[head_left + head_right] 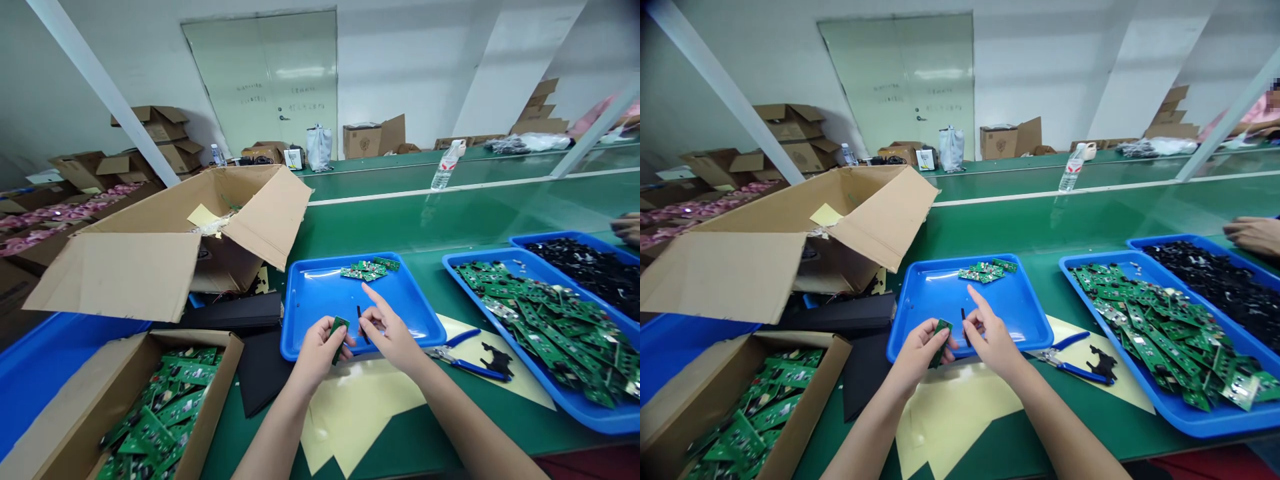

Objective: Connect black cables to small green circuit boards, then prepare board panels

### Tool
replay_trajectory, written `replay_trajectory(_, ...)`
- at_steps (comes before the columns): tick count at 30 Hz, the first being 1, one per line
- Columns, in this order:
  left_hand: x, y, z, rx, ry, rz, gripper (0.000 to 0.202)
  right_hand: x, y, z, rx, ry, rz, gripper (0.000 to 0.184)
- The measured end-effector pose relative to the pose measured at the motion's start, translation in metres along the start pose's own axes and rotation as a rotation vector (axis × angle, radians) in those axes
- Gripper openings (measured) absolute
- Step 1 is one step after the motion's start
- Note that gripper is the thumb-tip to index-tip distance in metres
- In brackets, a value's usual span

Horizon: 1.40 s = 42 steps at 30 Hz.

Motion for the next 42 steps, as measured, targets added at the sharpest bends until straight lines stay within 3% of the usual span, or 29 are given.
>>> replay_trajectory(6, -0.0019, -0.0039, -0.0018, -0.065, 0.066, -0.157, 0.026, -0.0043, 0.0003, -0.0079, -0.253, 0.200, -0.176, 0.058)
replay_trajectory(15, -0.0016, -0.0037, -0.0049, -0.117, 0.113, -0.181, 0.020, -0.0062, 0.0007, -0.0060, -0.548, 0.324, -0.223, 0.062)
replay_trajectory(24, -0.0013, -0.0048, -0.0043, -0.175, 0.154, -0.169, 0.019, -0.0069, 0.0009, -0.0067, -0.570, 0.342, -0.224, 0.062)
replay_trajectory(42, -0.0015, -0.0063, -0.0040, -0.115, 0.103, -0.137, 0.030, -0.0063, 0.0009, -0.0063, -0.585, 0.323, -0.224, 0.060)
Point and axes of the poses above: each hand's wrist, its own x-axis towards the middle knuckle, its own y-axis out of the back of the hand, z = x × y, the point moved 1 cm from there along x, towards the middle knuckle, and after that the axes turned 8 degrees about x, right-handed, at the moved point
